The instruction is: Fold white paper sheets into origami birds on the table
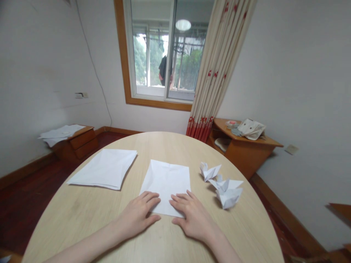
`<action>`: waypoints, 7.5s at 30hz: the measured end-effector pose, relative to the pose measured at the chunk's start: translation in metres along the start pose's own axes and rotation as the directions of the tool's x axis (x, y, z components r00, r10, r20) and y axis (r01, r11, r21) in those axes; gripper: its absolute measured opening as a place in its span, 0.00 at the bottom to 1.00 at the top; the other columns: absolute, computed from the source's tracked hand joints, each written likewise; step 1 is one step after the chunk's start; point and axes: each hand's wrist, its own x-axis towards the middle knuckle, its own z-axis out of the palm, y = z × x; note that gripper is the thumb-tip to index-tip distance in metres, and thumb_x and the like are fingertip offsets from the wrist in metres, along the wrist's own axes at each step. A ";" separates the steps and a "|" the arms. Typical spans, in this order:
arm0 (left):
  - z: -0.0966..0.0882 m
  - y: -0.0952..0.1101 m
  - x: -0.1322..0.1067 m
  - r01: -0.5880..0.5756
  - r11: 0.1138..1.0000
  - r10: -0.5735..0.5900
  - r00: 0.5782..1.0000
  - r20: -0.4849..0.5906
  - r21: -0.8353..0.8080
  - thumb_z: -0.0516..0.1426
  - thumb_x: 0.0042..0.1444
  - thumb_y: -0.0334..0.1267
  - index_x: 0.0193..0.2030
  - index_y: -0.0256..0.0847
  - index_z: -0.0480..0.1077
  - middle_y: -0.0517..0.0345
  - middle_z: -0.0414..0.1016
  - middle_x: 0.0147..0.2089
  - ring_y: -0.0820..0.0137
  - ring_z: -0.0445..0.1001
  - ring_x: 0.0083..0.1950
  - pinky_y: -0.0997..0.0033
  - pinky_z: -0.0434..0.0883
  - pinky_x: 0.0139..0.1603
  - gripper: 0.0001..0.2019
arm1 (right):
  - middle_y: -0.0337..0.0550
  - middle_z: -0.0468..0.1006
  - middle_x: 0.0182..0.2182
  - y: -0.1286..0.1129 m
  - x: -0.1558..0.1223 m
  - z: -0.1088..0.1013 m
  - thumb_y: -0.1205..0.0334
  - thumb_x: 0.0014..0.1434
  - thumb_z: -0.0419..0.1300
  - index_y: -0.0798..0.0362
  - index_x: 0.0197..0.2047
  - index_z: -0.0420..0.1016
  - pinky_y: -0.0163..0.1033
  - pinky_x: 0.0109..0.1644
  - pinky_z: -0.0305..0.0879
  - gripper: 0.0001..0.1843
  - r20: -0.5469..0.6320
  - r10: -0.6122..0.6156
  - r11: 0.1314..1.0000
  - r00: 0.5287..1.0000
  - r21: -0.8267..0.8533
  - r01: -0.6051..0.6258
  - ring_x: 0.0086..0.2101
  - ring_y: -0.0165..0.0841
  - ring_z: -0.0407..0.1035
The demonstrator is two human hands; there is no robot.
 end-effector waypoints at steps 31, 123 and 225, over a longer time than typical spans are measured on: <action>0.005 -0.005 0.005 -0.111 0.957 0.128 0.991 -0.049 0.269 0.44 0.69 0.34 0.39 0.40 0.66 0.55 0.76 0.36 0.67 0.77 0.40 0.72 0.73 0.36 0.11 | 0.50 0.72 0.56 0.006 -0.005 -0.004 0.46 0.57 0.61 0.46 0.60 0.68 0.66 0.65 0.41 0.29 -0.182 -0.106 0.994 0.977 -0.044 0.099 0.57 0.49 0.63; -0.005 -0.004 -0.003 -0.162 0.985 0.146 0.961 0.235 0.053 0.56 0.58 0.54 0.67 0.46 0.57 0.40 0.55 0.67 0.44 0.51 0.68 0.44 0.62 0.61 0.32 | 0.60 0.46 0.67 0.025 0.028 0.065 0.48 0.62 0.50 0.53 0.70 0.23 0.59 0.62 0.45 0.46 -0.682 0.125 0.912 0.721 -0.207 -0.354 0.65 0.51 0.43; -0.013 -0.014 0.002 -0.165 0.984 0.156 0.979 0.129 0.061 0.55 0.62 0.41 0.60 0.58 0.65 0.53 0.61 0.65 0.55 0.63 0.55 0.50 0.64 0.53 0.20 | 0.28 0.58 0.20 -0.037 -0.001 0.035 0.75 0.39 0.57 0.55 0.16 0.60 0.41 0.50 0.49 0.09 -0.033 -0.200 0.958 0.979 0.202 0.203 0.29 0.26 0.60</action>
